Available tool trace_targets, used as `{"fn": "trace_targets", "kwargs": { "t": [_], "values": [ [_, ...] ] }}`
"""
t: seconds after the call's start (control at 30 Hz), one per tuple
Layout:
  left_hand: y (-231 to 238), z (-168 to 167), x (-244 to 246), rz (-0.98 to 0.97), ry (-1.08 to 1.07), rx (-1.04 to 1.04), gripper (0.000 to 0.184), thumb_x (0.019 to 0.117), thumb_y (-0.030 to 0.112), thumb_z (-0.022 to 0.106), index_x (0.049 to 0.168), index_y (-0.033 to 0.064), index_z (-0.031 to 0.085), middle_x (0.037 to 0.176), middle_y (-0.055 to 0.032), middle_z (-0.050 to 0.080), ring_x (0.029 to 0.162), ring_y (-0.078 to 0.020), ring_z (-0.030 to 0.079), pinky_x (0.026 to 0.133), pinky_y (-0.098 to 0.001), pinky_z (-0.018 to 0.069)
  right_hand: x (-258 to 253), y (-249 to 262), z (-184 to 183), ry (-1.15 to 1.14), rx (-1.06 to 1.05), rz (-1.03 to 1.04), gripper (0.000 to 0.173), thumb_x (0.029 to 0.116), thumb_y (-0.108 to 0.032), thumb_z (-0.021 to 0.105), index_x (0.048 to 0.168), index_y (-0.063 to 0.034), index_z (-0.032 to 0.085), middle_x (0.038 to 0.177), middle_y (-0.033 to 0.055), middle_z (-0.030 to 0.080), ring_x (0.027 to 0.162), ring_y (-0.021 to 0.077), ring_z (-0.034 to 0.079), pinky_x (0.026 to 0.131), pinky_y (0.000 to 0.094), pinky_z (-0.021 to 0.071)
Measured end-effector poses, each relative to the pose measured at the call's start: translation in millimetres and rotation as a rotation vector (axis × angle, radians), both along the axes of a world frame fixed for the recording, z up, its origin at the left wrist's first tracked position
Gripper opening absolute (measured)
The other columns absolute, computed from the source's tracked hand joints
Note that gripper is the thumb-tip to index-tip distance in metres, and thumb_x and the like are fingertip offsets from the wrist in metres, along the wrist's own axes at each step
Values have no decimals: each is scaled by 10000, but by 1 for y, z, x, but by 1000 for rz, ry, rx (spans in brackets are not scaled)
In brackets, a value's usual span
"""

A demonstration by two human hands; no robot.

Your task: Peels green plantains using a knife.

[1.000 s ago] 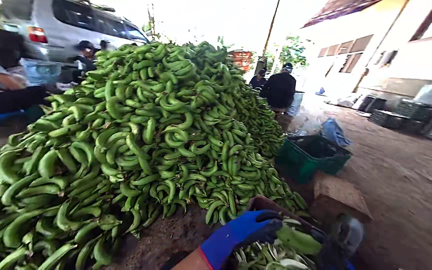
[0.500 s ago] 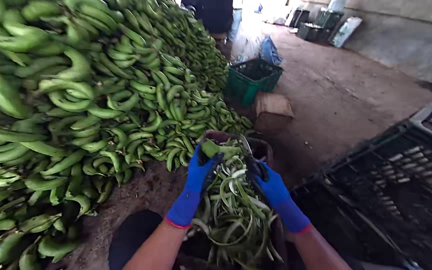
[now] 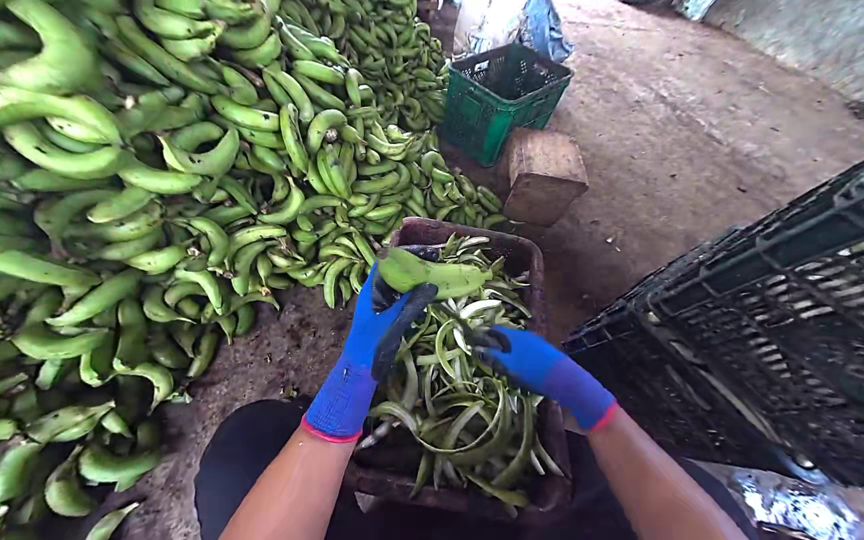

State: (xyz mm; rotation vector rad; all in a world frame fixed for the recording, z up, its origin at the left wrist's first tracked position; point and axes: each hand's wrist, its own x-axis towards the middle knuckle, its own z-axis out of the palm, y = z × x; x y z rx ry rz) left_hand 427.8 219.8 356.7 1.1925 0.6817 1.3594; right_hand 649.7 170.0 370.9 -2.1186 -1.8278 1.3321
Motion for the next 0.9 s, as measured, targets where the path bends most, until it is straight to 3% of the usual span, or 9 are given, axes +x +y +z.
{"fn": "trace_targets", "kwargs": {
  "t": [0.1, 0.17, 0.23, 0.27, 0.37, 0.5, 0.67, 0.83, 0.9],
  "values": [
    [8, 8, -13, -62, 99, -78, 514, 921, 219, 656, 1405, 147, 498, 1107, 42, 679, 913, -38, 660, 776, -216, 573, 6, -4, -7, 156, 133, -27, 472, 1100, -385, 405, 1458, -106, 533, 1111, 152, 683, 890, 228, 673, 807, 435, 559],
    [12, 2, -19, -76, 191, -142, 595, 1006, 359, 567, 1554, 244, 364, 1274, 7, 638, 999, -76, 656, 831, -277, 571, 11, -7, -9, 247, 363, -18, 477, 1079, -370, 431, 1476, -130, 538, 1319, 85, 665, 1150, 131, 654, 1010, 358, 525],
    [16, -1, -18, -55, 253, -149, 589, 1052, 436, 468, 1603, 325, 290, 1429, -6, 564, 1123, -109, 630, 916, -334, 552, 11, -11, -19, 275, 581, 58, 494, 1037, -352, 513, 1457, -97, 566, 1391, 122, 625, 1260, 174, 612, 1087, 370, 494],
    [16, -2, -16, -35, 277, -151, 560, 1069, 431, 423, 1604, 325, 294, 1479, -2, 529, 1185, -109, 603, 965, -346, 527, 8, -15, -20, 238, 673, 113, 500, 1003, -338, 553, 1430, -82, 598, 1356, 163, 633, 1231, 238, 624, 1055, 424, 506],
    [10, -3, -8, 29, 276, -178, 479, 1096, 384, 349, 1562, 277, 386, 1365, -7, 598, 1085, -76, 621, 909, -300, 531, -5, -18, -20, 56, 875, 253, 497, 927, -385, 622, 1323, -92, 686, 1223, 224, 680, 1068, 385, 687, 862, 565, 571],
    [-11, 6, 6, -63, 260, -211, 436, 1097, 234, 331, 1508, 138, 440, 1270, -37, 623, 1037, -51, 618, 892, -245, 528, -1, 4, -9, -128, 926, 122, 451, 920, -265, 678, 1355, -150, 676, 1226, 240, 666, 1052, 449, 672, 829, 627, 556],
    [-9, 7, -2, -300, 204, -359, 454, 1059, 369, 455, 1478, 197, 487, 1070, -46, 673, 826, -111, 665, 713, -268, 580, 32, 24, 7, -176, 813, -140, 540, 1016, -165, 610, 1539, -168, 475, 1317, 286, 581, 1118, 479, 621, 892, 680, 495],
    [7, 1, -9, 141, 313, -271, 444, 1101, 338, 389, 1509, 166, 432, 1216, -84, 642, 945, -117, 647, 828, -333, 553, 3, -6, -13, 43, 838, 221, 511, 910, -344, 629, 1375, -133, 656, 1216, 195, 677, 1047, 372, 682, 852, 583, 560],
    [2, 1, -8, 123, 327, -222, 468, 1097, 340, 361, 1531, 167, 391, 1229, -71, 628, 961, -89, 637, 840, -310, 549, -7, -1, -13, 42, 844, 239, 467, 913, -263, 655, 1360, -129, 670, 1216, 216, 677, 1053, 403, 679, 859, 605, 552]
  ]
}}
